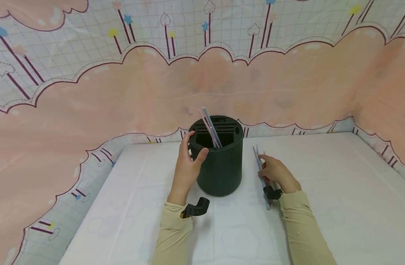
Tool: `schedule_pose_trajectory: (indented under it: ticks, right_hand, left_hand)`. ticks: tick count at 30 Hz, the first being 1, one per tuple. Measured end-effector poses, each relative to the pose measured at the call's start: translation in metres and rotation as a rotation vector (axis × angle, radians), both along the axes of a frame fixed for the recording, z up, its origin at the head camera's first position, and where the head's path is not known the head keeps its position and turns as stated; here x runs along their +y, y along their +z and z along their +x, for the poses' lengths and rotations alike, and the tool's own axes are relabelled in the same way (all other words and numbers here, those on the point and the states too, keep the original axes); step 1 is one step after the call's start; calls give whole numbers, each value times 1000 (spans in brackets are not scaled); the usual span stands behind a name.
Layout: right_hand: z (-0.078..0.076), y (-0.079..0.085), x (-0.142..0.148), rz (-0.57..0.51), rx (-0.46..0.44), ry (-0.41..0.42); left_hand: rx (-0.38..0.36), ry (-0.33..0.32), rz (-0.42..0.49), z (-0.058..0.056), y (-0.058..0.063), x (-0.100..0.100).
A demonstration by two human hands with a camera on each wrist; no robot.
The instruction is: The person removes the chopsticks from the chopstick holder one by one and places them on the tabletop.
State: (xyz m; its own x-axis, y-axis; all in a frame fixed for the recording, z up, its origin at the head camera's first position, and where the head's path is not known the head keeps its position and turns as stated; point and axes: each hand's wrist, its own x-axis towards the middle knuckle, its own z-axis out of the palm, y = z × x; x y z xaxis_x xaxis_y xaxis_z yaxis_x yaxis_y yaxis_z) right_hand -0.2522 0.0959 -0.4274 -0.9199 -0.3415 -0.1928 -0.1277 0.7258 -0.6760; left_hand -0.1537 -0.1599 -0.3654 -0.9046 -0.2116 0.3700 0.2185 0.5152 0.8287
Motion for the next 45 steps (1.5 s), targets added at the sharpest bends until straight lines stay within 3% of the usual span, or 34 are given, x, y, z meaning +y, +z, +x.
schedule_pose_trajectory:
  ticks: [6,11,18,23,27,31,35,45]
  right_hand:
    - [0,-2,-2,38,13,6]
    - [1,6,0,-30,72,2]
    - [5,26,-3,-330,330,-85]
    - [18,43,-22,-568,553,-186]
    - [31,57,-39,-680,754,-109]
    - [40,66,-50,-671,913,-2]
    - [49,71,-58,-624,917,72]
    - [72,80,-79,-305,1025,149]
  left_hand:
    - [-7,6,2,1,0,-1]
    - [1,-1,1,1,0,-1]
    - [-5,3,3,1,0,0]
    - [-3,0,4,2,1,-1]
    - [-3,3,5,3,1,0]
    - [0,-1,2,3,2,1]
    - [1,-1,-2,4,1,2]
    - [19,12,-3,6,0,3]
